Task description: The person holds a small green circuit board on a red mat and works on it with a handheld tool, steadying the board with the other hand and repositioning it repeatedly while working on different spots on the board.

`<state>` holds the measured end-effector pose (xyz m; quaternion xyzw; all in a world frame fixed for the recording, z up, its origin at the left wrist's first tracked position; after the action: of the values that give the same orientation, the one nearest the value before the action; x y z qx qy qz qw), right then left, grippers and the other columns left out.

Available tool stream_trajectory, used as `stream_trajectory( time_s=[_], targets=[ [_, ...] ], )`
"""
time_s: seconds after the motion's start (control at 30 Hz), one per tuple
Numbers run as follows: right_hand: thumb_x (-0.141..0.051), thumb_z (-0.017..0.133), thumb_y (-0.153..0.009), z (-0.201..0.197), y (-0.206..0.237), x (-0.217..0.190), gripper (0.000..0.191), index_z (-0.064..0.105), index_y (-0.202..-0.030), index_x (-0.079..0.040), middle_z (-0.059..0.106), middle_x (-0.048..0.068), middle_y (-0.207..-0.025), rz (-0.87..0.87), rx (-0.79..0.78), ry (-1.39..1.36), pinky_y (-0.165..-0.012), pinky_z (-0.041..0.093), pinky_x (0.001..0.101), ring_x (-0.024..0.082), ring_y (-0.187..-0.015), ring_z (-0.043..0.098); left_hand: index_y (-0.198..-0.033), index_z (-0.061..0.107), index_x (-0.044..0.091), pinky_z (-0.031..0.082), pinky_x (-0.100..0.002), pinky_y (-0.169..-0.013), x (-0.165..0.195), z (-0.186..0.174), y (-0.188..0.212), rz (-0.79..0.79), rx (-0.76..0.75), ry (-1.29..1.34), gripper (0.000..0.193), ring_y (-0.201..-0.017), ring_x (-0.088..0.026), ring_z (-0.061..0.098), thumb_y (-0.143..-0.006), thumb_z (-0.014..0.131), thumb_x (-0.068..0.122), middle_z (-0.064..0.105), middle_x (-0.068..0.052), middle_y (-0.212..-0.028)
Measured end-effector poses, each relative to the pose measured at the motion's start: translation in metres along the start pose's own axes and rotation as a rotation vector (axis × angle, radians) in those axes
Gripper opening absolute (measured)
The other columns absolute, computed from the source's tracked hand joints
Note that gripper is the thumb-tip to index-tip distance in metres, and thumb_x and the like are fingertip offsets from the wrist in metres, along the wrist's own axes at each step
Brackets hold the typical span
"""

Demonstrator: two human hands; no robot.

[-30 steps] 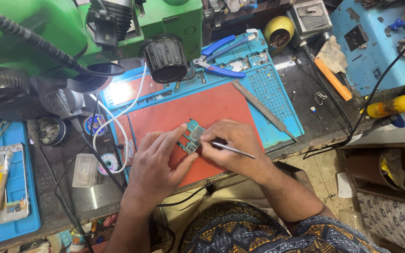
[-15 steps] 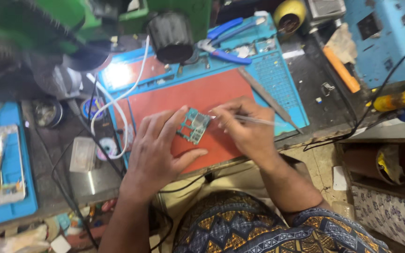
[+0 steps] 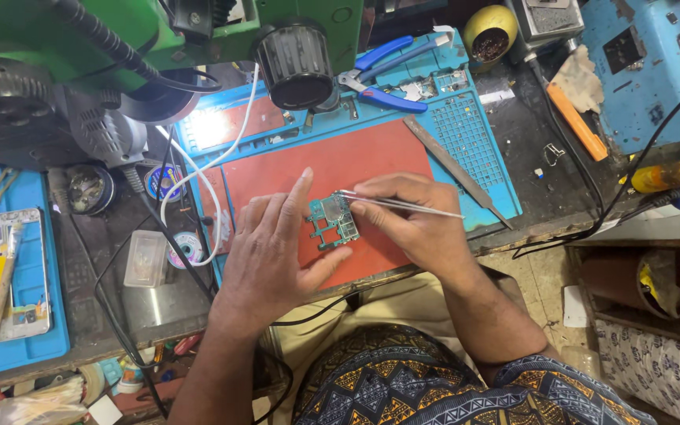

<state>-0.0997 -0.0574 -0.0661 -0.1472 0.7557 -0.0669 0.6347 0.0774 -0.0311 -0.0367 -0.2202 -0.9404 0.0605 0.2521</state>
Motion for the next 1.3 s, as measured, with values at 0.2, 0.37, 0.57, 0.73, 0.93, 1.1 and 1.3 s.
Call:
stream_trajectory(
  time_s=[0.2,0.37,0.57,0.73,0.93,1.1,1.3],
  targets=[
    [-0.009,0.084,-0.085,0.001,0.002,0.006,0.013,0.078,-0.093,-0.001,0.08,0.006,-0.083,0.169,0.01,0.145,-0.063,0.055,0.0233,0.009,-0.071,0.071,-0.155,0.035,0.001,0.042,-0.048,-0.106,0.007,-0.006,0.0,0.108,0.057,-0.064,0.097,-0.125,-0.036,0.054,-0.077,0.082,0.032,0.059,-0.017,-0.132],
    [-0.007,0.08,-0.089,0.006,0.0,0.001,0.015,0.077,-0.104,-0.002,0.08,0.007,-0.097,0.083,0.008,0.051,-0.074,0.06,0.0224,0.008,-0.085,0.075,-0.154,0.036,0.002,0.043,-0.048,-0.102,-0.002,-0.002,0.001,0.021,0.04,0.0,0.1,-0.116,-0.035,0.055,-0.077,0.087,0.043,0.061,-0.015,-0.122],
    [-0.004,0.08,-0.09,0.019,0.003,-0.001,0.014,0.076,-0.103,-0.002,0.078,0.009,-0.1,-0.045,-0.025,0.101,-0.075,0.06,0.0231,0.01,-0.087,0.075,-0.155,0.035,0.002,0.043,-0.047,-0.102,-0.013,0.001,0.008,0.048,0.044,0.019,0.097,-0.116,-0.034,0.056,-0.079,0.085,0.036,0.061,-0.013,-0.122],
    [-0.005,0.081,-0.083,0.03,0.009,0.004,0.009,0.073,-0.089,-0.004,0.08,0.008,-0.096,0.027,-0.03,0.184,-0.066,0.059,0.023,0.009,-0.075,0.075,-0.155,0.035,0.003,0.043,-0.045,-0.102,-0.017,-0.002,0.01,0.045,0.062,0.038,0.098,-0.117,-0.031,0.058,-0.079,0.086,0.037,0.063,-0.011,-0.12],
    [-0.003,0.079,-0.084,0.033,0.008,-0.007,0.008,0.073,-0.088,-0.004,0.078,0.009,-0.095,-0.118,0.006,0.257,-0.07,0.06,0.0237,0.012,-0.081,0.076,-0.156,0.035,0.003,0.045,-0.045,-0.102,-0.021,-0.003,0.012,0.054,0.071,0.054,0.097,-0.115,-0.03,0.058,-0.081,0.087,0.039,0.065,-0.01,-0.118],
    [-0.003,0.078,-0.084,0.035,0.007,-0.006,0.007,0.072,-0.086,-0.004,0.079,0.007,-0.094,-0.081,-0.065,0.224,-0.071,0.06,0.0244,0.012,-0.081,0.076,-0.156,0.035,0.002,0.046,-0.045,-0.1,-0.022,-0.004,0.013,0.051,0.075,0.061,0.1,-0.112,-0.032,0.058,-0.079,0.088,0.04,0.064,-0.011,-0.116],
    [-0.005,0.08,-0.08,0.027,0.004,-0.002,0.009,0.074,-0.087,-0.004,0.08,0.008,-0.094,0.04,-0.056,0.164,-0.066,0.06,0.0253,0.012,-0.076,0.076,-0.154,0.037,0.001,0.047,-0.046,-0.096,-0.013,-0.009,0.006,0.035,0.064,0.051,0.101,-0.107,-0.033,0.058,-0.076,0.088,0.04,0.064,-0.012,-0.112]
  ],
)
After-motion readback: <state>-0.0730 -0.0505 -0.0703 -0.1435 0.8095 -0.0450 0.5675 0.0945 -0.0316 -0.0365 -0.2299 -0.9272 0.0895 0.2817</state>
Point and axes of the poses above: each hand's wrist, its own y-axis away from the middle knuckle, its own z-axis out of the palm, x = y × z, the point moved 8 cm from there along -y, towards the middle knuckle
